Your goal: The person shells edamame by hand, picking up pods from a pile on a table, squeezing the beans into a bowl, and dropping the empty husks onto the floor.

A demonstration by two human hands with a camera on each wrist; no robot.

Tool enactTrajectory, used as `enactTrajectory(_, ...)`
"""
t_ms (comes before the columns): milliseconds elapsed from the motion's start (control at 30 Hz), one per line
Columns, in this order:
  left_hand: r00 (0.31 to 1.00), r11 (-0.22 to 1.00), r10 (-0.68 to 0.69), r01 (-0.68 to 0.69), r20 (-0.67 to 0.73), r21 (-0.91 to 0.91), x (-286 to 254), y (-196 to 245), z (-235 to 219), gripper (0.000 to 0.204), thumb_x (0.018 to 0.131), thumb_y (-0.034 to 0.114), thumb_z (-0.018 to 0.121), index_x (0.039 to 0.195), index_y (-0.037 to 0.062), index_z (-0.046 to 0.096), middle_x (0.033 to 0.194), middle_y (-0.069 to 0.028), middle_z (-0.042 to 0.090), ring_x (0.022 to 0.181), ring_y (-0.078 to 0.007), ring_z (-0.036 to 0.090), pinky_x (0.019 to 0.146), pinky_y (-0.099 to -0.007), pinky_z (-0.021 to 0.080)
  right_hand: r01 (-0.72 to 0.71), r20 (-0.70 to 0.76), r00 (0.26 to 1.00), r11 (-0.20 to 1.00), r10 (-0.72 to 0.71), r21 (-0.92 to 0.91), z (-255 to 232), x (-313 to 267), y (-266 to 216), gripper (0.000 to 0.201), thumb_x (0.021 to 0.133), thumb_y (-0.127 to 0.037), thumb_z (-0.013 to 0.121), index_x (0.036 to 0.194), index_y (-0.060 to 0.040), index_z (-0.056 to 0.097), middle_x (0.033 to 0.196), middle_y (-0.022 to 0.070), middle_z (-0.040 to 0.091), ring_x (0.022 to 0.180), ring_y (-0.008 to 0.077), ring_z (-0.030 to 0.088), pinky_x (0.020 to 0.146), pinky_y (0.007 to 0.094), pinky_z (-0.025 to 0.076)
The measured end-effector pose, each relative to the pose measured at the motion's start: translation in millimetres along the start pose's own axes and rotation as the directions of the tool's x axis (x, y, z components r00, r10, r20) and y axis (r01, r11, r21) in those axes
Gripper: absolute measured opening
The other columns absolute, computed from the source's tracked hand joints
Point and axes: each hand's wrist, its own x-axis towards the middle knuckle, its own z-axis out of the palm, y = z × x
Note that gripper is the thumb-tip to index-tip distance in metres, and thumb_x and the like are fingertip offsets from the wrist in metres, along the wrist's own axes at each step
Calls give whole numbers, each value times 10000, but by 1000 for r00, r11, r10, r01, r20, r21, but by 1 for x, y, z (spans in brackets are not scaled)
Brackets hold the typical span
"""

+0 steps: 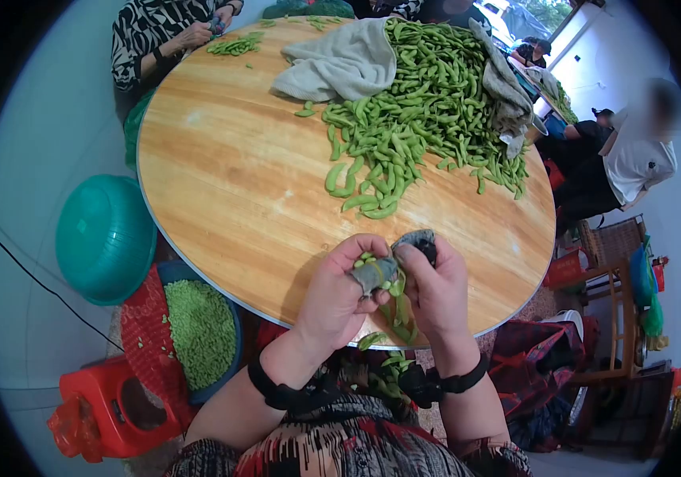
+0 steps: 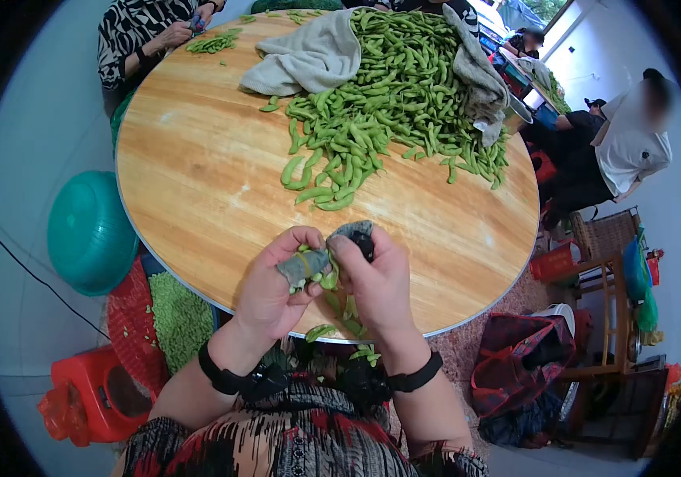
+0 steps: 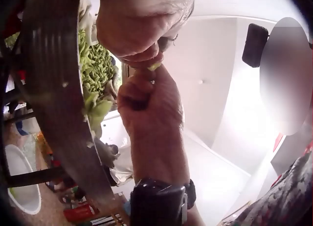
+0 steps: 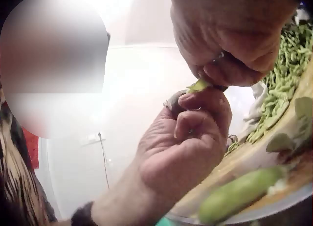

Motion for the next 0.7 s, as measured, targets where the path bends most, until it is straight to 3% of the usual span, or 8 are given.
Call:
enactTrajectory(300,993,993,-72,81,98,-86,-2,2,-17,127,823,27,494,949,42,495,847,-88,546,645,-88,491,410,-131,271,132,-69,991,965,-119,229,-7,11,6,62,854,-87,557,829,-31,548,586,-57,445,469,9,355,402,175,246)
enactTrajectory(367,999,992,-6,12,-51,128,-20,17,-20,129,826,71,504,952,45,496,845,-85,528,658,-90,476,423,-135,273,92,-48,995,979,-84,181,-32,20,15,108,835,-123,581,816,-21,551,584,16,517,465,85,445,413,219,322)
enactTrajectory(400,989,985,96,-78,-109,155,-35,28,-21,128,825,46,504,954,46,508,841,-75,538,655,-80,486,432,-136,289,208,40,978,912,-207,-355,-44,23,25,138,816,-149,599,819,-17,558,612,72,548,489,156,495,447,258,369)
enactTrajectory(433,967,967,199,-168,-157,190,-51,39,-26,135,825,22,503,956,47,521,836,-65,549,652,-70,497,441,-138,304,302,176,947,560,-269,-772,-46,24,24,171,797,-175,616,823,-14,564,639,128,579,513,228,545,480,297,416)
enactTrajectory(467,941,931,308,-269,-137,246,-66,51,-38,132,831,31,498,960,50,522,840,-60,549,664,-67,498,459,-137,321,282,331,943,441,38,-852,-49,9,16,220,762,-218,643,852,-26,584,714,186,591,619,331,583,580,355,461)
enactTrajectory(567,738,727,618,-406,-269,554,-108,73,-71,165,827,105,553,982,51,550,852,-31,552,694,-62,500,555,-145,387,334,583,735,563,347,-756,-45,-2,-21,234,776,-242,641,890,-42,599,682,156,591,635,311,587,587,360,458)
enactTrajectory(633,732,652,605,-227,-315,724,-132,80,-137,220,805,144,592,1000,47,565,934,-62,560,774,-117,531,646,-211,427,478,555,829,610,-75,-632,-49,19,-2,228,781,-233,637,905,-47,596,653,150,587,620,310,586,577,352,459)
enactTrajectory(700,715,537,603,-34,-355,843,-154,73,-187,279,784,184,631,1019,42,579,1015,-92,568,854,-173,562,738,-278,467,299,367,925,409,98,-862,-34,47,-24,237,774,-200,632,938,-36,581,673,159,603,633,327,588,587,372,471)
